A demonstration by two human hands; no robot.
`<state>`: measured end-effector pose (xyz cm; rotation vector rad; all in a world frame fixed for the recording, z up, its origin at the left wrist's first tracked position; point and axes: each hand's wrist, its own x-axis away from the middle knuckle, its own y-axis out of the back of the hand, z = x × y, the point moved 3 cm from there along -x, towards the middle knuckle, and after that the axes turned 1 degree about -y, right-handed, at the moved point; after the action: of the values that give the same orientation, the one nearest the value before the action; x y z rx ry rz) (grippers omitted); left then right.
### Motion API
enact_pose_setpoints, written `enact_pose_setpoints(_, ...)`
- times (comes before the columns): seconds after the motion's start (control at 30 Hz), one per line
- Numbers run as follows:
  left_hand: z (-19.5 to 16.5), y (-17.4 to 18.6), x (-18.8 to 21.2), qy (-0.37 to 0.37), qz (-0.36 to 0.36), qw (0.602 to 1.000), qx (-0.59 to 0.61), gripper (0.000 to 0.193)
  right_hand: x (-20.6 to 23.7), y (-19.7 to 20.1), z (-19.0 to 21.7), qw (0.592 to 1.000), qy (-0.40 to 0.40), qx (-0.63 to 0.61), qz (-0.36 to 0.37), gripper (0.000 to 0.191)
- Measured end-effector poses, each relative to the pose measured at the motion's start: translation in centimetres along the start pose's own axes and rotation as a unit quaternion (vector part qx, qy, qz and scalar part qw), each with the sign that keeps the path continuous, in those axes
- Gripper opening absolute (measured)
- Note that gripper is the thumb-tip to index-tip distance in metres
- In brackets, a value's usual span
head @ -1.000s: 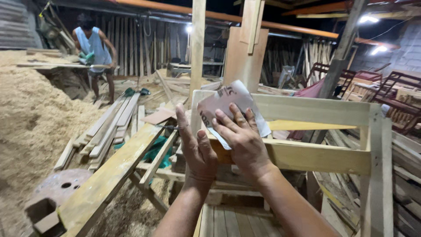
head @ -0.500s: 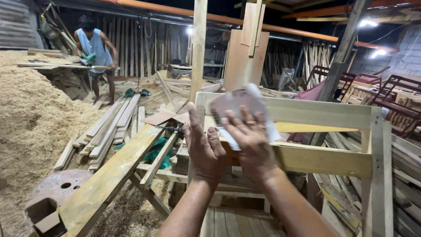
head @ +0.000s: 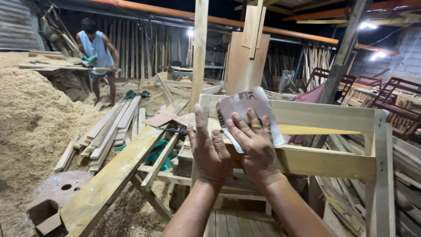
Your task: The person sands a wooden bed frame with sheets of sandpaper, first rubbing the slatted base and side rails, then flipping attention to the headboard and rubbing its rails and edges by hand. They steady the frame with one hand while sanding with the other, working over different boards in turn.
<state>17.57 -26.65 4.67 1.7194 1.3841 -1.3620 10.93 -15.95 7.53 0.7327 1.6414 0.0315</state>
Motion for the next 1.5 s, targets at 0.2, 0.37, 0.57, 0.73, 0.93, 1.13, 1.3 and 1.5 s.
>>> enact_pose_setpoints(0.2, -0.2, -0.1, 0.2, -0.004, 0.017, 1.0, -0.024, 0.063, -0.6, -0.7, 1.1, 0.998, 0.038, 0.042, 0.032, 0.054)
enact_pose_setpoints(0.37, -0.1, -0.2, 0.2, 0.01, 0.015, 1.0, -0.023, 0.066, 0.0, 1.1, -0.3, 0.999, -0.028, 0.023, 0.0, 0.046)
enact_pose_setpoints(0.57, 0.0, -0.3, 0.0, 0.009, 0.037, 0.999, -0.009, 0.069, 0.2, -1.5, 0.7, 1.0, 0.017, 0.002, 0.018, 0.045)
enact_pose_setpoints(0.73, 0.1, -0.1, 0.0, -0.005, 0.013, 1.0, -0.012, 0.065, 1.5, -0.1, -1.7, 0.998, -0.049, 0.022, -0.015, 0.041)
enact_pose_setpoints(0.93, -0.1, -0.8, 0.0, 0.011, 0.015, 0.999, -0.029, 0.065, 3.0, 2.1, -3.6, 0.992, -0.088, 0.077, -0.051, 0.045)
enact_pose_setpoints(1.13, 0.1, -0.7, -0.1, 0.023, 0.035, 0.998, -0.042, 0.067, 2.2, -1.9, -1.7, 0.998, -0.046, 0.04, -0.018, 0.043)
enact_pose_setpoints(1.3, 0.2, -0.8, -0.1, 0.011, 0.029, 0.999, -0.045, 0.069, 3.5, 1.4, -5.3, 0.992, -0.073, 0.068, -0.074, 0.039)
enact_pose_setpoints(1.5, 0.1, -1.6, -0.2, 0.037, 0.052, 0.994, -0.085, 0.07, 4.4, 1.6, -6.0, 0.983, -0.128, 0.098, -0.085, 0.042)
